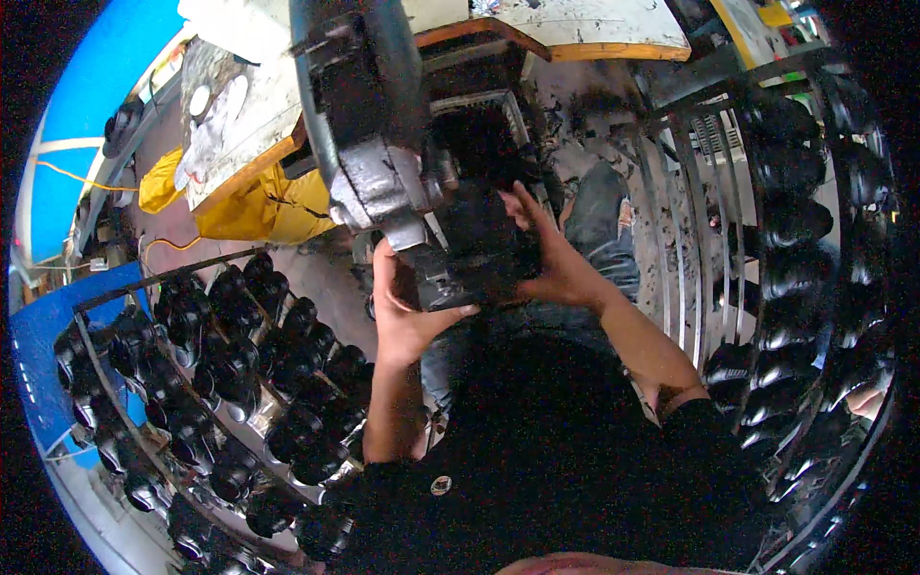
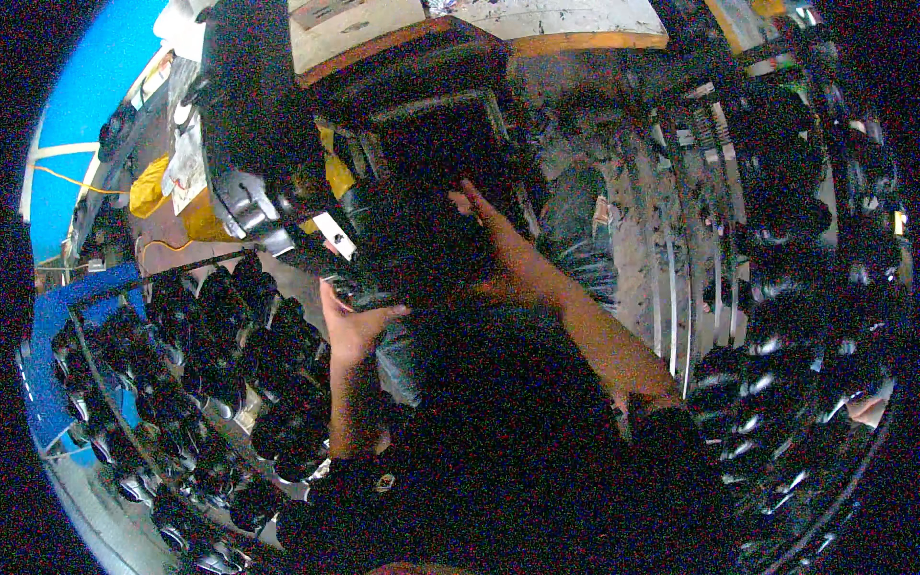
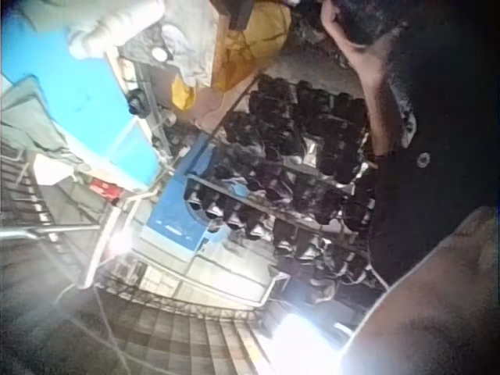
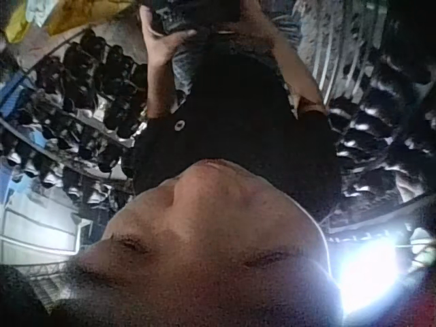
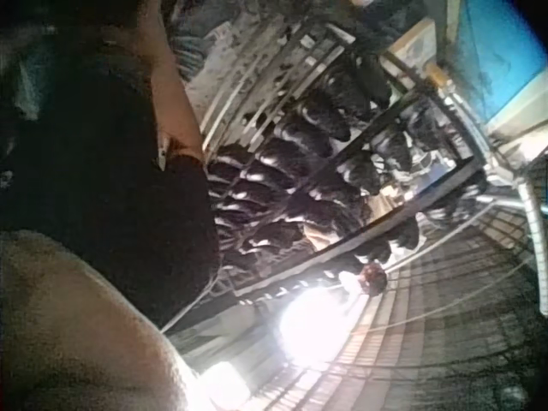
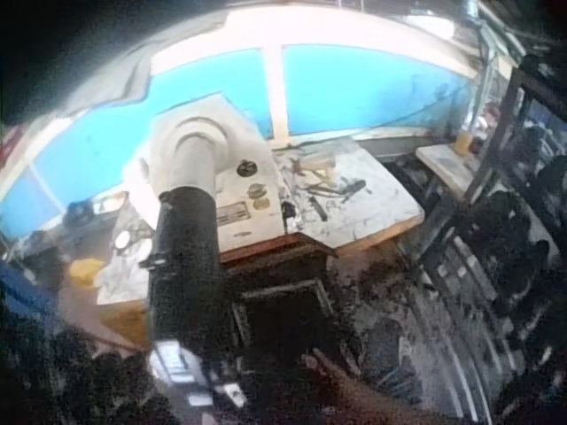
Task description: The person takes shoes from a rack, trims the sole edges of each shoe using a trimming machine, and places the shoes back onto the rack.
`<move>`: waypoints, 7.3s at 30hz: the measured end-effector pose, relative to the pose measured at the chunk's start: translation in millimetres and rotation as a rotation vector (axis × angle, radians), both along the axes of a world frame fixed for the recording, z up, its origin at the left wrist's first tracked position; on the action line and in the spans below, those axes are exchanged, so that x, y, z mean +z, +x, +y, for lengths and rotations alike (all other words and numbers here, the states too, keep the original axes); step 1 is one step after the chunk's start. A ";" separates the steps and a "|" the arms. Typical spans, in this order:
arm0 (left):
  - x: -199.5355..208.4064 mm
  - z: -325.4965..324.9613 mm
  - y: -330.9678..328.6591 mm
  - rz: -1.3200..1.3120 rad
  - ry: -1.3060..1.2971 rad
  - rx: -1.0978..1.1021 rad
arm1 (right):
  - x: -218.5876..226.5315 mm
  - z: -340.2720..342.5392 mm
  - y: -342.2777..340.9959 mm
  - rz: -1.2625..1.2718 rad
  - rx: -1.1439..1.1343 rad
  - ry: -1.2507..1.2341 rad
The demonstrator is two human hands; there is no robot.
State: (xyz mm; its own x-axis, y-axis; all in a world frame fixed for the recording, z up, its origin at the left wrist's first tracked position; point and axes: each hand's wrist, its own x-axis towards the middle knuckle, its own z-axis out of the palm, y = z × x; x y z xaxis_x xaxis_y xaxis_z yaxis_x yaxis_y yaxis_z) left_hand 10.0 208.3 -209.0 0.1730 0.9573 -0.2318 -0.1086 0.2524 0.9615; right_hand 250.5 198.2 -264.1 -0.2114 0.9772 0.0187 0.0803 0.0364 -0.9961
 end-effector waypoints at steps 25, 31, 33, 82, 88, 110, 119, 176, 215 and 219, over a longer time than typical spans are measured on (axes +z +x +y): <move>-26.5 -27.2 -8.0 0.054 -0.078 -0.341 | 94.9 6.0 81.5 0.153 -0.820 0.335; -94.7 -16.5 24.2 0.089 0.372 -0.647 | 98.8 -40.2 93.1 0.874 -0.688 0.317; -93.0 -2.9 53.5 0.062 0.630 -0.727 | 103.9 -64.8 103.9 0.780 -0.721 0.390; -136.8 54.1 111.8 0.132 0.220 -1.304 | 162.2 -646.2 134.8 -2.004 -2.037 -0.468; -143.2 62.8 86.6 0.088 0.129 -1.182 | 218.0 -379.1 48.2 -2.493 -1.859 -0.181; -94.8 140.1 -55.9 -0.181 0.015 -0.126 | -96.1 41.6 54.4 0.569 -0.735 -0.112; -139.7 143.5 -76.9 -0.311 0.031 -0.065 | -45.4 90.3 60.3 0.226 -0.850 0.029; -27.9 191.8 -87.9 0.726 0.785 -0.167 | -14.7 172.1 -103.0 -0.217 -0.003 0.060; -150.3 129.4 -70.4 -0.518 -0.315 0.298 | 1.5 181.3 29.2 -0.544 -0.185 0.088; -174.8 122.6 -73.8 -0.702 -0.301 0.267 | 35.4 188.1 10.0 -0.658 -0.113 0.240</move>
State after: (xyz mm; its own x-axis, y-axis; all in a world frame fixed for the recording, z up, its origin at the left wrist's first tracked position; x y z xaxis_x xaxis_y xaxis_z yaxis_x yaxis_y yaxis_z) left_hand -63.8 330.9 -383.8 0.1484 0.9005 -0.4087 -0.7551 0.3701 0.5412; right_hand 260.5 386.4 -228.7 -0.1501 0.9788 0.1396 0.6791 0.2046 -0.7050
